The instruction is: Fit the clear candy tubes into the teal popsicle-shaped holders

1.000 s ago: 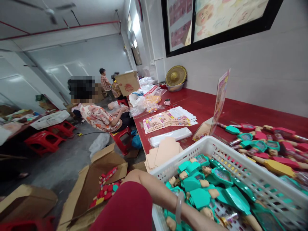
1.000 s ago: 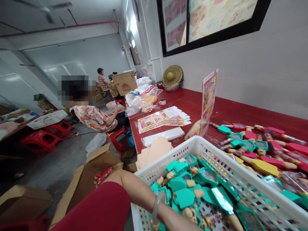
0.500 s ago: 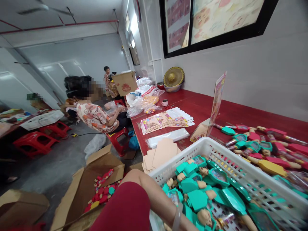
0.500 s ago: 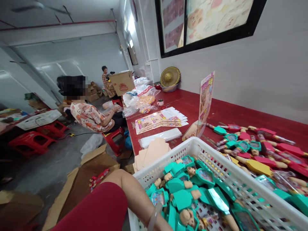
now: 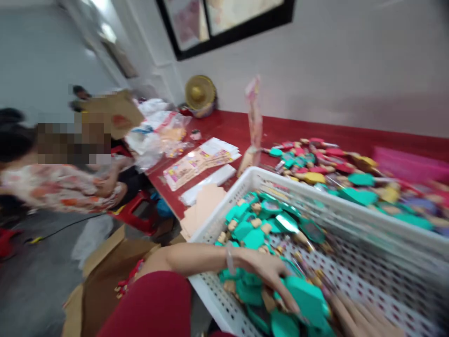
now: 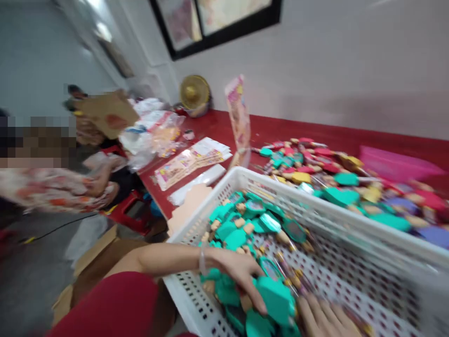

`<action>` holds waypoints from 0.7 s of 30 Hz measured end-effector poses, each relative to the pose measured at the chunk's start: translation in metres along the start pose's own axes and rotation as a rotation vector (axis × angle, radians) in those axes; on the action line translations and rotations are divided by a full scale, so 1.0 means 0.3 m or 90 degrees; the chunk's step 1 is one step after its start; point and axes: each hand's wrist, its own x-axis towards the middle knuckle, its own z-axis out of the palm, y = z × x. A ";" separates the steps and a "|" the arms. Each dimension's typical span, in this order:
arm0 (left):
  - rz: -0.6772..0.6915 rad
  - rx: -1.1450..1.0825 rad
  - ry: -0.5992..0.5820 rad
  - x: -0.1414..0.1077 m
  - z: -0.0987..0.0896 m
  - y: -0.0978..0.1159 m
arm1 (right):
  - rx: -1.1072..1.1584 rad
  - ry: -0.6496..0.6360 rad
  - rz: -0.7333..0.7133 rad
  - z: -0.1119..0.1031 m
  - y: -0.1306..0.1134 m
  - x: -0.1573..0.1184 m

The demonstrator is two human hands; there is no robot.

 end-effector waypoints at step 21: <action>0.033 0.239 0.254 -0.066 -0.056 0.047 | 0.003 -0.318 0.219 -0.087 -0.048 0.016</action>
